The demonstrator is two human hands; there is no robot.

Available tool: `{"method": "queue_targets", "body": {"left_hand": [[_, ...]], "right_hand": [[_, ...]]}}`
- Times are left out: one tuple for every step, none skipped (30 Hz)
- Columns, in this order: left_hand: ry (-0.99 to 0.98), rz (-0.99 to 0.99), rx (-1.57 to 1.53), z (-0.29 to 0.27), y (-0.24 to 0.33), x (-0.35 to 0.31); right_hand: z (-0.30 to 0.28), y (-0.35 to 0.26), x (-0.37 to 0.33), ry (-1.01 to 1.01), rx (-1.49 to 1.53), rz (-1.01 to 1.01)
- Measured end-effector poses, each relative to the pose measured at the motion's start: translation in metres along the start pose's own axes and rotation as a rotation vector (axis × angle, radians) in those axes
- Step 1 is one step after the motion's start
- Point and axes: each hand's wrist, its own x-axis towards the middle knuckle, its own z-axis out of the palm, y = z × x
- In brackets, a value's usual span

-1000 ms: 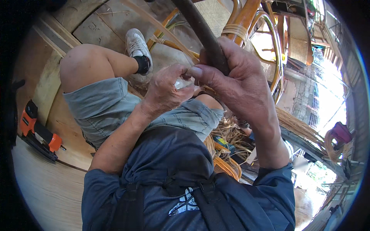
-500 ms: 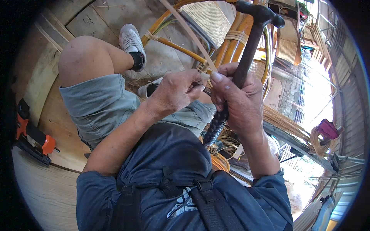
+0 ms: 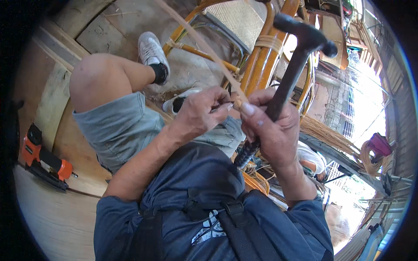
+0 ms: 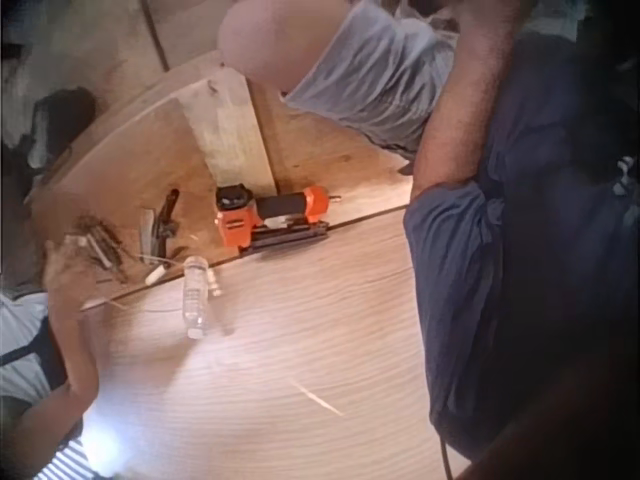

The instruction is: Repairing or weaving rattan strips onto a wooden chair frame.

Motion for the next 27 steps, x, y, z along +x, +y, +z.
{"method": "queue_targets", "body": {"left_hand": [[-0.004, 0.010, -0.001, -0.001, 0.001, 0.002], [-0.009, -0.024, -0.024, -0.002, 0.001, 0.003], [-0.014, -0.065, -0.049, -0.003, 0.003, 0.002], [-0.017, -0.059, -0.053, -0.003, 0.004, 0.002], [-0.043, -0.055, -0.057, -0.003, 0.005, 0.003], [-0.065, -0.047, -0.056, -0.004, 0.005, 0.006], [-0.063, -0.039, -0.055, -0.002, 0.004, 0.007], [-0.036, 0.003, -0.020, 0.001, 0.002, 0.006], [-0.020, 0.026, 0.010, 0.002, 0.001, 0.004], [-0.029, 0.011, 0.008, 0.001, -0.001, 0.005], [-0.027, -0.027, -0.008, 0.000, -0.004, 0.009], [-0.018, -0.065, -0.027, -0.001, -0.006, 0.009], [-0.007, -0.120, 0.034, 0.000, -0.014, 0.004], [-0.011, -0.136, 0.029, 0.002, -0.015, -0.003], [-0.042, -0.164, 0.016, 0.003, -0.016, -0.003], [-0.072, -0.191, 0.003, 0.004, -0.018, -0.003], [-0.071, -0.194, -0.002, 0.004, -0.021, -0.004], [-0.123, -0.428, -0.415, 0.003, -0.025, -0.006], [-0.172, -0.653, -0.834, 0.002, -0.028, -0.007], [-0.169, -0.654, -0.840, 0.005, -0.028, -0.006], [-0.230, -0.708, -1.065, 0.009, -0.026, -0.004], [-0.293, -0.755, -1.291, 0.012, -0.025, -0.002], [-0.343, -0.784, -1.391, 0.015, -0.026, 0.001], [-0.341, -0.776, -1.395, 0.018, -0.025, 0.002], [-0.354, -0.763, -1.476, 0.021, -0.024, 0.002], [-0.366, -0.749, -1.557, 0.024, -0.023, 0.002], [-0.364, -0.745, -1.561, 0.028, -0.027, 0.002]], "right_hand": [[-0.001, 0.002, -0.001, -0.002, 0.047, 0.015], [-0.002, 0.001, 0.000, -0.005, 0.093, 0.029], [-0.001, -0.001, 0.000, 0.000, 0.092, 0.045], [-0.002, -0.004, 0.000, 0.004, 0.088, 0.041], [-0.004, -0.007, -0.001, 0.012, 0.054, 0.083], [-0.005, -0.010, 0.002, 0.015, 0.021, 0.119], [-0.005, -0.011, 0.002, 0.014, 0.018, 0.111], [-0.006, -0.011, 0.000, 0.009, -0.023, 0.114], [-0.006, -0.009, -0.003, 0.012, -0.055, 0.135], [-0.006, -0.008, 0.000, 0.018, -0.046, 0.149], [-0.006, -0.009, 0.005, 0.004, 0.032, 0.121], [-0.006, -0.009, 0.006, -0.012, 0.105, 0.094], [-0.008, -0.007, 0.007, -0.027, 0.176, 0.077], [-0.008, -0.004, 0.002, -0.022, 0.180, 0.093], [-0.010, -0.001, 0.001, -0.012, 0.182, 0.060], [-0.011, 0.002, 0.000, -0.002, 0.184, 0.026], [-0.012, 0.004, 0.000, -0.007, 0.186, 0.014], [-0.013, 0.005, 0.000, -0.008, 0.184, 0.021], [-0.013, 0.005, 0.001, -0.014, 0.201, 0.016], [-0.013, 0.004, 0.002, -0.020, 0.217, 0.009], [-0.011, 0.003, 0.002, -0.028, 0.216, 0.014], [-0.009, 0.002, 0.003, -0.022, 0.220, 0.027], [-0.008, 0.001, 0.003, -0.015, 0.223, 0.039], [-0.008, 0.001, 0.003, -0.020, 0.217, 0.038], [-0.008, 0.002, 0.003, -0.026, 0.218, 0.035], [-0.008, 0.003, 0.003, -0.033, 0.220, 0.033], [-0.006, 0.001, 0.002, -0.035, 0.216, 0.035]]}}
